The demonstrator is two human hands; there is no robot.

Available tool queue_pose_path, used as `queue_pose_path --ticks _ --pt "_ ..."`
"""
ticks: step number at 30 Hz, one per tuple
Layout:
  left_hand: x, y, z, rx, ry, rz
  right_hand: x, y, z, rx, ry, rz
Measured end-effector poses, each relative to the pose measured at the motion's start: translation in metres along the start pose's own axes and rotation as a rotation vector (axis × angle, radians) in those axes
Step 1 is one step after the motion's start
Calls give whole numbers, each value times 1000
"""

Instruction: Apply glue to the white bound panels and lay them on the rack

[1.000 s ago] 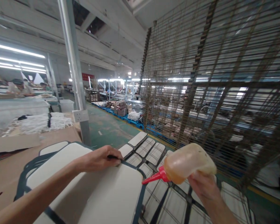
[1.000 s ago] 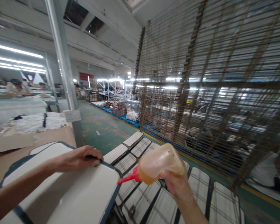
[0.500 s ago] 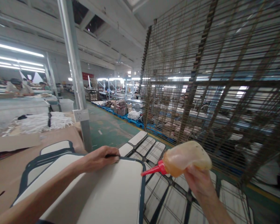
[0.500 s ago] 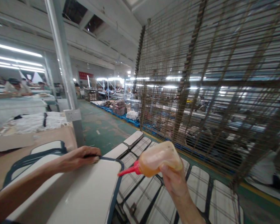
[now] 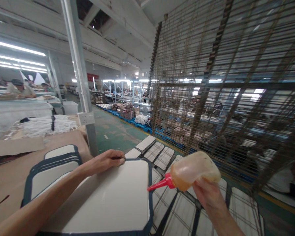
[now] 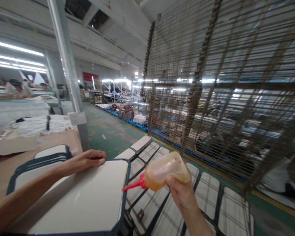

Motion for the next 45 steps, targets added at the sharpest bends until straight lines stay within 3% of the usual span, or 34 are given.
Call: queue_pose_path --ticks 8,24,28,37,45 --pt "2 17 3 -90 6 -187 -4 -7 -1 55 15 -7" --pt "4 36 5 -193 -11 -267 -15 -9 -9 107 -92 -32" --pt "1 41 5 -176 -51 -283 -14 -9 -10 97 -70 -40" --pt "5 59 4 -214 -214 -549 -16 -5 -12 -94 -131 -17" --pt "23 72 7 -286 -357 -712 -19 -9 -6 -222 -159 -47"
Point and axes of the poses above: each hand's wrist, its own z-axis towards the middle knuckle, its own x-axis out of the palm, y = z × x, the point moved 6 cm from there along z, towards the middle knuckle, and after that the axes turned 13 degrees about z, right-handed, at the moved point
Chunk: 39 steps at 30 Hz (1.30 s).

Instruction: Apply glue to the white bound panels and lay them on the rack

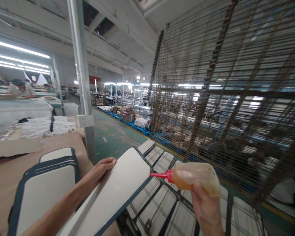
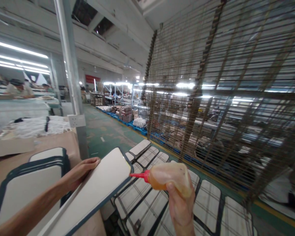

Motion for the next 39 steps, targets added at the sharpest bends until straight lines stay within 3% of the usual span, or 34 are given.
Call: queue_pose_path --ticks 15,25,33,39 --pt "3 29 11 7 21 -83 18 -14 26 -12 -4 43" --pt "1 33 9 21 78 -177 24 -22 31 -30 4 10" --pt "-1 32 11 28 46 -195 26 -30 21 61 -3 17" --pt "-1 27 17 29 34 -164 35 -30 12 67 71 -27"
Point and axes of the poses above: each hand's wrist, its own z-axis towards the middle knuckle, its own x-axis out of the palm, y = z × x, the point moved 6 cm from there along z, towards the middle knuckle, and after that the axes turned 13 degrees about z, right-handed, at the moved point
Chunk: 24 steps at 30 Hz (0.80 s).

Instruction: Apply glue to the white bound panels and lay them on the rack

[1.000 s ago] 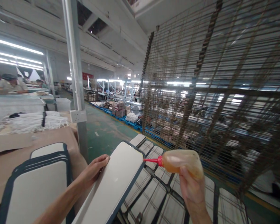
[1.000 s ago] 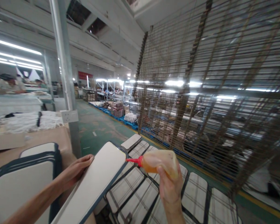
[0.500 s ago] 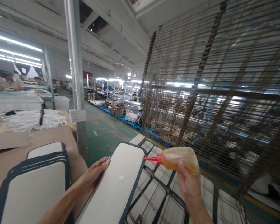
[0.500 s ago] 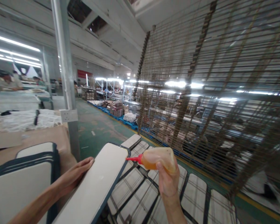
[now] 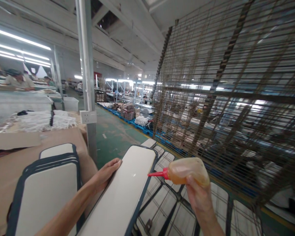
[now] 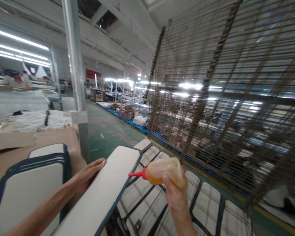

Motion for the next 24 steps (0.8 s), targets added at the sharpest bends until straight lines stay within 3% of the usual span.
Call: queue_pose_path --ticks 15,24 --pt "5 -16 26 18 5 -17 -2 -6 -13 138 70 59" --pt "8 -24 46 0 12 -16 -9 3 -23 170 8 58"
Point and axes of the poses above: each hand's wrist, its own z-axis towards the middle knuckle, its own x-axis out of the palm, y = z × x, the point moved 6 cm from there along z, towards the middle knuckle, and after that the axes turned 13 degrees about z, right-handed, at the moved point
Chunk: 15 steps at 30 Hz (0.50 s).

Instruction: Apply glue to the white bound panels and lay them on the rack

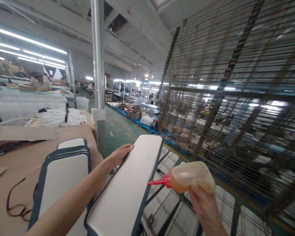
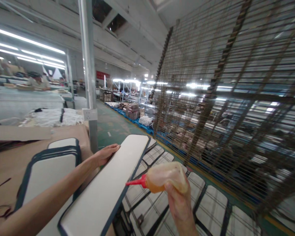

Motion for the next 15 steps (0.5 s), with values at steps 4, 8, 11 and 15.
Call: queue_pose_path --ticks 4,8,11,15 --pt "3 0 7 -21 -3 3 -2 3 -4 6 -4 2" --pt "5 -1 12 -47 -12 12 -6 4 -7 21 -13 2" --pt "6 -2 15 -59 -24 18 -11 4 -10 40 -45 22" --pt "5 -3 18 -73 -31 25 -13 5 -13 51 -27 24"
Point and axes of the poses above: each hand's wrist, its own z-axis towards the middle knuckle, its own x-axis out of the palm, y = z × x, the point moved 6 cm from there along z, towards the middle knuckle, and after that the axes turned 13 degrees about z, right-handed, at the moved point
